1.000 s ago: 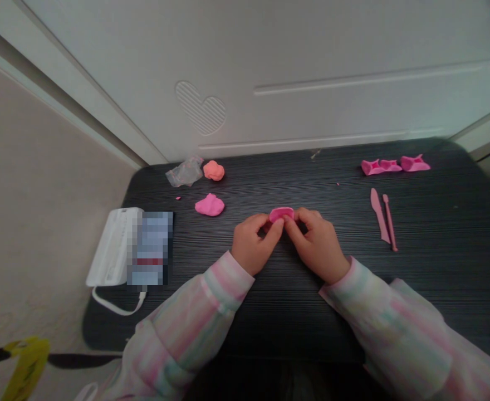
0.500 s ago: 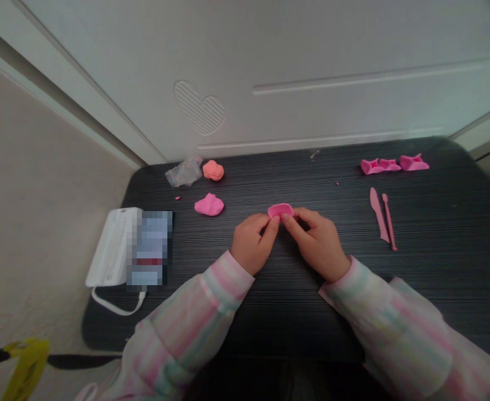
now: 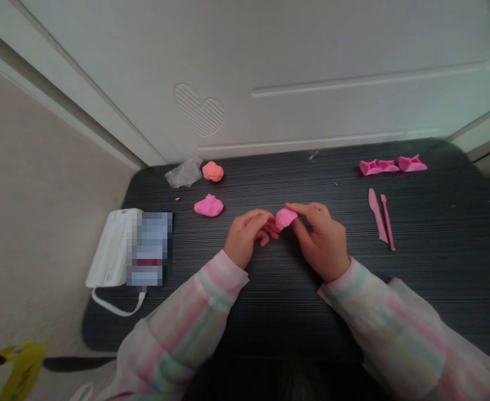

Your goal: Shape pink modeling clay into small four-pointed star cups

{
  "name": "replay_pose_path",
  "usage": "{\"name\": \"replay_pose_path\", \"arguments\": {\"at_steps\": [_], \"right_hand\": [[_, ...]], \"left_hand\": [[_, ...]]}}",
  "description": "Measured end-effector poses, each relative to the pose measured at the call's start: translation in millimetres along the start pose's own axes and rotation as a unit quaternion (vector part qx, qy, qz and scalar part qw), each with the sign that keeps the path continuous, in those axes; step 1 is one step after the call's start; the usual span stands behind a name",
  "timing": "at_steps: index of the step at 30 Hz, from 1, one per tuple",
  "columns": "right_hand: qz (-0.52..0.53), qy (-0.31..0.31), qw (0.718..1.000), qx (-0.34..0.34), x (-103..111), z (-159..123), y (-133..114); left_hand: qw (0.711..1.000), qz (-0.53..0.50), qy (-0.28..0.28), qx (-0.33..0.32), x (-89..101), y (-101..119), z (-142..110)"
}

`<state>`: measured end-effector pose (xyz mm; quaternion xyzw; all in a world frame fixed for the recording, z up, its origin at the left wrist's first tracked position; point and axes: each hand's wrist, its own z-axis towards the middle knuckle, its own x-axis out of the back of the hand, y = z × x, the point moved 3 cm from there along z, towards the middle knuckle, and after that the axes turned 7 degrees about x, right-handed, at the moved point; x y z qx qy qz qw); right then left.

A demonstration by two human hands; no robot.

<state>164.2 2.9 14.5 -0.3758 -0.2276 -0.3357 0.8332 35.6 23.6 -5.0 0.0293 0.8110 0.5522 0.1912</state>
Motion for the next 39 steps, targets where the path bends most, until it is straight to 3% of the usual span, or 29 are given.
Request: {"name": "replay_pose_path", "arguments": {"at_steps": [6, 10, 13, 15, 18, 20, 22, 24, 29, 39], "right_hand": [[0.064, -0.007, 0.998, -0.019, 1.3, -0.2, -2.6], [0.121, -0.015, 0.992, -0.041, 0.9, -1.4, -2.9], [0.216, -0.008, 0.971, -0.105, -2.1, -1.7, 1.4], [0.326, -0.007, 0.928, -0.181, -6.0, -1.7, 5.9], [0.504, -0.046, 0.812, -0.292, -13.0, -1.9, 8.1], [0.58, -0.089, 0.743, -0.322, -14.9, -1.6, 5.2], [0.608, -0.122, 0.712, -0.33, -14.5, -1.8, 2.6], [0.596, -0.14, 0.718, -0.331, -13.3, -2.8, 2.0], [0.54, -0.157, 0.768, -0.307, -11.8, -4.4, 4.4], [0.561, -0.181, 0.751, -0.296, -10.2, -4.1, 3.7]], "left_hand": [[0.974, -0.176, -0.089, 0.113, -3.5, -1.1, 2.4], [0.953, -0.246, -0.112, 0.14, -4.6, -4.3, 1.8], [0.945, -0.277, -0.106, 0.141, -3.1, -5.3, 2.5], [0.941, -0.293, -0.102, 0.137, -1.9, -4.5, 3.0], [0.936, -0.304, -0.11, 0.139, -1.5, -2.8, 2.9], [0.936, -0.299, -0.116, 0.146, -2.0, -2.7, 2.3], [0.939, -0.286, -0.114, 0.156, -2.2, -3.7, 1.7], [0.942, -0.272, -0.108, 0.161, -1.9, -5.0, 1.3], [0.943, -0.257, -0.119, 0.172, -1.9, -6.8, 0.9], [0.935, -0.253, -0.132, 0.208, -2.5, -8.4, -0.4]]}}
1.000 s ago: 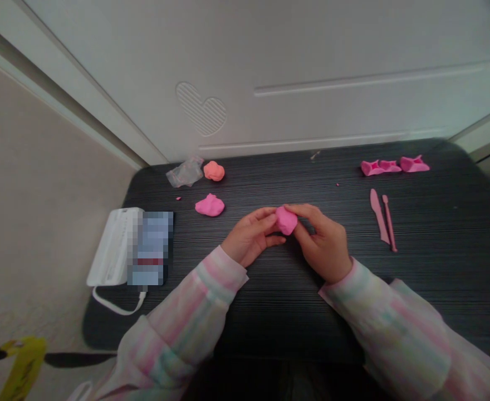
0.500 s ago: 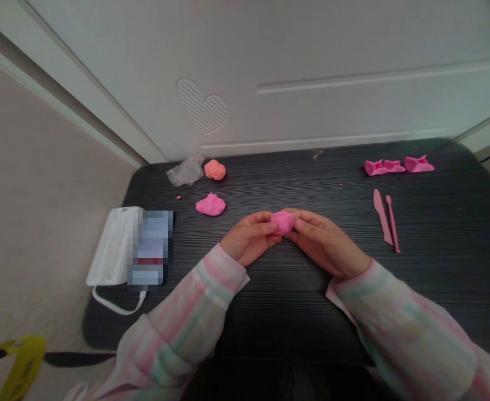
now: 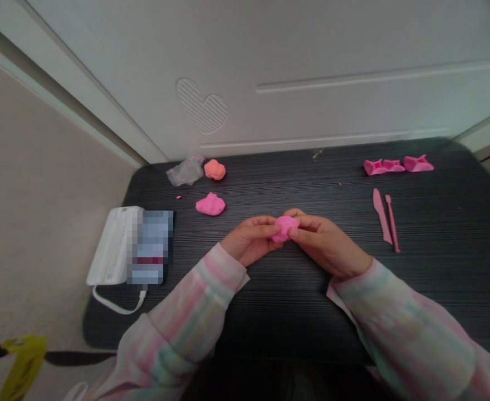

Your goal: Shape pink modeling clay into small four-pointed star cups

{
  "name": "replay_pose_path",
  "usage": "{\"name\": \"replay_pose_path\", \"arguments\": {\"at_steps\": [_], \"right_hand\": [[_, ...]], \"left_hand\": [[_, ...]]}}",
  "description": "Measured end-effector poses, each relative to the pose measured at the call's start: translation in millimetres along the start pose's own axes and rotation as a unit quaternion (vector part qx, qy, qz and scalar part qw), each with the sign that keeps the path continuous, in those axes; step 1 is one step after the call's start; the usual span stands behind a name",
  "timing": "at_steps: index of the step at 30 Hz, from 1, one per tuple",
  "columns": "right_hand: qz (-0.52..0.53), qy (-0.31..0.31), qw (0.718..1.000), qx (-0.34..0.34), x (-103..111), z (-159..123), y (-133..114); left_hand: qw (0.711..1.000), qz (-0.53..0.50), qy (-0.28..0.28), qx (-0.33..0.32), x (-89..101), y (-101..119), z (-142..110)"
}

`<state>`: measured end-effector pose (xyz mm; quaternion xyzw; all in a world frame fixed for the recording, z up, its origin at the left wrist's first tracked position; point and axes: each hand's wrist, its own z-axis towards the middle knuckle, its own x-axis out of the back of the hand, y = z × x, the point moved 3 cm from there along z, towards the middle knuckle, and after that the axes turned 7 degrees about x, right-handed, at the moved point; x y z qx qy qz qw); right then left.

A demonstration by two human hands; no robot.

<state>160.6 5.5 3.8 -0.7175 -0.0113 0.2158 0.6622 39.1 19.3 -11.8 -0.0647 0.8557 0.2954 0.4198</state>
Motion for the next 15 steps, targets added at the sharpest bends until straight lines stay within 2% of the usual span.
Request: {"name": "replay_pose_path", "arguments": {"at_steps": [8, 15], "right_hand": [[0.057, -0.019, 0.998, -0.003, -4.3, -0.3, -3.6], [0.043, -0.016, 0.999, -0.011, -3.5, -0.8, -2.7]], "left_hand": [[1.0, 0.029, 0.001, 0.002, -0.7, -0.2, -2.4], [1.0, 0.015, -0.02, -0.012, -2.2, 1.3, -1.1]]}}
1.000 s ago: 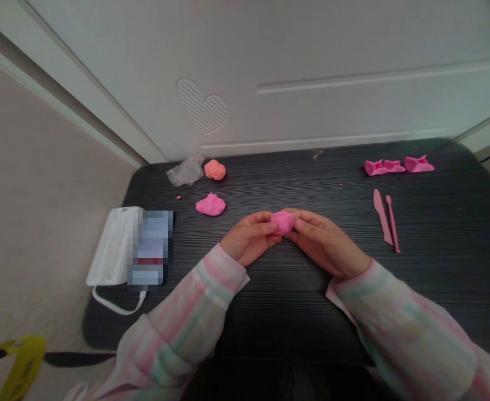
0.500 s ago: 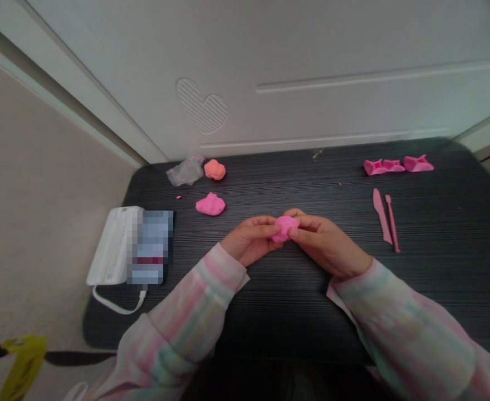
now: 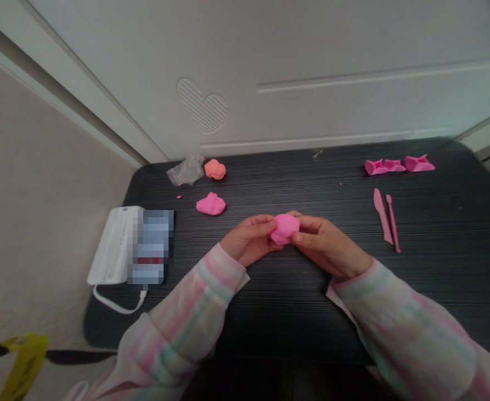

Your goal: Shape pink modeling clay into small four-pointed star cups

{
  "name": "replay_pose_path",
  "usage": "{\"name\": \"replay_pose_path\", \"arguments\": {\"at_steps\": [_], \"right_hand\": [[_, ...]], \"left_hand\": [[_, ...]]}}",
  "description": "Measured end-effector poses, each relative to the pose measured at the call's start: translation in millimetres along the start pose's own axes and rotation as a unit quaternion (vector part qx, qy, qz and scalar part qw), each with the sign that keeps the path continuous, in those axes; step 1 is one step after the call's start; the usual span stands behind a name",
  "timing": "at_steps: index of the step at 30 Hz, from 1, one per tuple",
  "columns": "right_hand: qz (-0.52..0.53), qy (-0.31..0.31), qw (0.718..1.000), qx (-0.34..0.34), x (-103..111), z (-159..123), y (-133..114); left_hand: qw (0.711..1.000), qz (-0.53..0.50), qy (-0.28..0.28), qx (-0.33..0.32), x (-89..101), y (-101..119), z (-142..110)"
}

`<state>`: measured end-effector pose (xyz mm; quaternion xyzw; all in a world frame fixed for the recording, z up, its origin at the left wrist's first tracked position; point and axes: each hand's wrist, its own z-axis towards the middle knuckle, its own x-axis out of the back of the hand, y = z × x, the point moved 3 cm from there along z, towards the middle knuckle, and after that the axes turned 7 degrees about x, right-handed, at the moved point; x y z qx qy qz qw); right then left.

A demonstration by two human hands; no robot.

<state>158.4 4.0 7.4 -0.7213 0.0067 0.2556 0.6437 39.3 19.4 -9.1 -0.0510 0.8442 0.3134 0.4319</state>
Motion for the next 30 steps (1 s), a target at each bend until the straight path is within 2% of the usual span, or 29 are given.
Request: {"name": "replay_pose_path", "arguments": {"at_steps": [5, 16, 24, 30], "right_hand": [[-0.007, -0.002, 1.0, 0.007, 1.1, 0.7, 1.0], [-0.125, -0.013, 0.992, 0.03, 6.8, 1.4, 0.2], [-0.018, -0.018, 1.0, 0.015, 4.4, -0.2, -1.1], [-0.036, -0.036, 0.999, 0.002, 4.2, 0.3, -2.4]], "left_hand": [[1.0, -0.006, -0.008, 0.002, 0.1, -0.3, 0.6], [0.999, 0.032, 0.027, 0.007, 1.3, 0.6, -0.2], [0.998, 0.056, 0.007, 0.002, -0.7, -0.9, -1.3], [0.998, 0.051, -0.006, -0.021, -2.0, -1.1, -1.7]]}}
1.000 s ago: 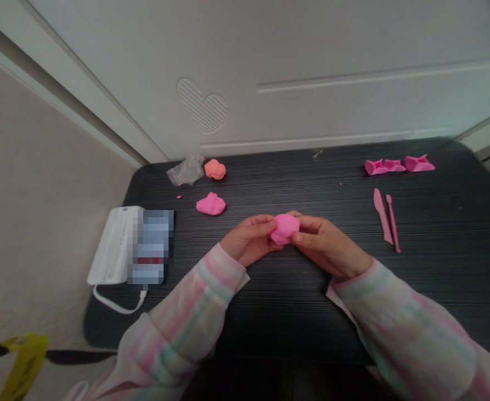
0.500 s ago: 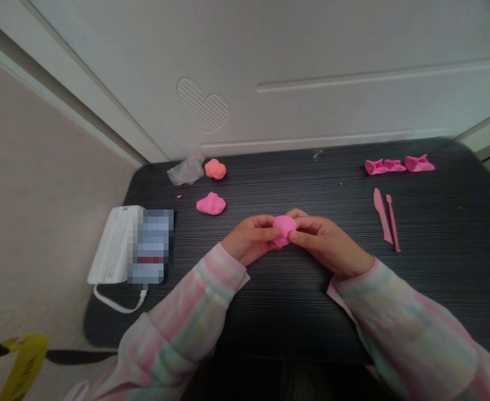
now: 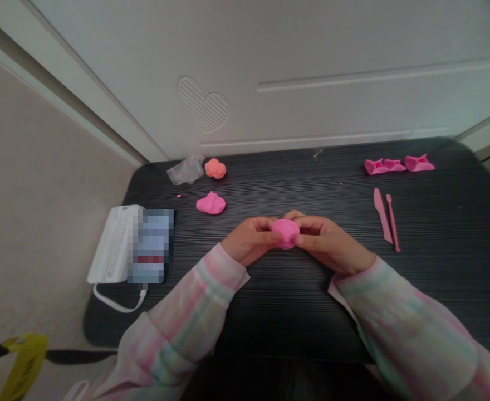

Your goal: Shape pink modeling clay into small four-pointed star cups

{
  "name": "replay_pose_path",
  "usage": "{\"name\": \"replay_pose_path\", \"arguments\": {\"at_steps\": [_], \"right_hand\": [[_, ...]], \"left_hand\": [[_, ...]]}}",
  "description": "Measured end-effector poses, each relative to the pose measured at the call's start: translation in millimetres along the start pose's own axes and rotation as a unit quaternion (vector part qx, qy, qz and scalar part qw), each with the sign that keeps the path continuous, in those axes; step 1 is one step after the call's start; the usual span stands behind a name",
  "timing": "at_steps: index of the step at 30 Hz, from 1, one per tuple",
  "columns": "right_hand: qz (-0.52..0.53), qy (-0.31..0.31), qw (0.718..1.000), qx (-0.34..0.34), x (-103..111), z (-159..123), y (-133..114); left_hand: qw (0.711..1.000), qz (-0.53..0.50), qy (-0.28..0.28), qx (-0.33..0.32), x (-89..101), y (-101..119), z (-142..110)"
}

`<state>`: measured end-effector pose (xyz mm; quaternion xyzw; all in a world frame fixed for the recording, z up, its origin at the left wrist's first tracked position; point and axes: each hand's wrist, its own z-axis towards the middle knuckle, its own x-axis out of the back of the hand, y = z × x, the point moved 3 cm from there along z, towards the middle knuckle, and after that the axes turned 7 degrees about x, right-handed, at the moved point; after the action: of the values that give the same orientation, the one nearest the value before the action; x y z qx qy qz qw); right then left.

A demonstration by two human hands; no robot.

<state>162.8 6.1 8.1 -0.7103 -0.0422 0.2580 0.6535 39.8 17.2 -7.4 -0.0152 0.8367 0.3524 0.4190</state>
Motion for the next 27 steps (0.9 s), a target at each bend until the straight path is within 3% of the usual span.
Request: {"name": "replay_pose_path", "arguments": {"at_steps": [13, 18, 27], "right_hand": [[-0.043, 0.023, 0.999, 0.017, 2.7, 0.4, 3.1], [0.009, 0.019, 1.0, 0.006, 0.2, 0.4, 3.7], [0.113, 0.033, 0.993, -0.007, -0.7, 0.0, 2.4]], "left_hand": [[1.0, -0.01, 0.008, 0.015, 1.7, 0.0, 2.4], [1.0, -0.009, -0.01, 0.006, 0.2, 0.5, 1.4], [0.999, -0.031, 0.01, 0.028, 3.9, -1.4, 0.7]]}}
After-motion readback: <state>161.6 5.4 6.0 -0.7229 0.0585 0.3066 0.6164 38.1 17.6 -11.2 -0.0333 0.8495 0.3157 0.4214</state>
